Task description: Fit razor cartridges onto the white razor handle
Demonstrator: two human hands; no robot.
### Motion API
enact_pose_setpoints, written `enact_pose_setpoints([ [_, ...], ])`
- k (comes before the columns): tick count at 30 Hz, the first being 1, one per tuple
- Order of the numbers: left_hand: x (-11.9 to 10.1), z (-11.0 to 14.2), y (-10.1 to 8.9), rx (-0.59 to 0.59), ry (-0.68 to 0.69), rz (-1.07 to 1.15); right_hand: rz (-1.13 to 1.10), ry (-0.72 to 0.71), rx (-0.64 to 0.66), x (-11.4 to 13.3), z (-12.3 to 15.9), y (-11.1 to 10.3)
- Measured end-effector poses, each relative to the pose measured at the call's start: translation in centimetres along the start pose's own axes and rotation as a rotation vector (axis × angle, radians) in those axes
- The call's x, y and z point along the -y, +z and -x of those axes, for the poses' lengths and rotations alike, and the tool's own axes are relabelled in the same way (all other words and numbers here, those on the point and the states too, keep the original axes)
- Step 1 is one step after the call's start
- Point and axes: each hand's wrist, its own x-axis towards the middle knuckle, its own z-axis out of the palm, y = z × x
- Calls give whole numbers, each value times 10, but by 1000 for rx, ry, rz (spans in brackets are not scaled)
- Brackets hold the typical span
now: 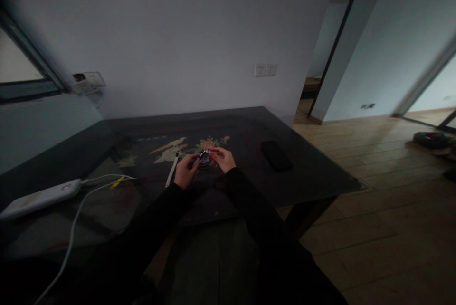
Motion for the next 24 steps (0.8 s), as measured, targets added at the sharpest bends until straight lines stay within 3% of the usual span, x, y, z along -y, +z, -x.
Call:
enact_pose_setpoints([
  [15, -5, 3, -5, 3, 47, -33, -65, 17, 44, 2, 0, 0],
  [24, 0, 3, -4, -20, 153, -23, -64, 14, 50, 2, -1, 1],
])
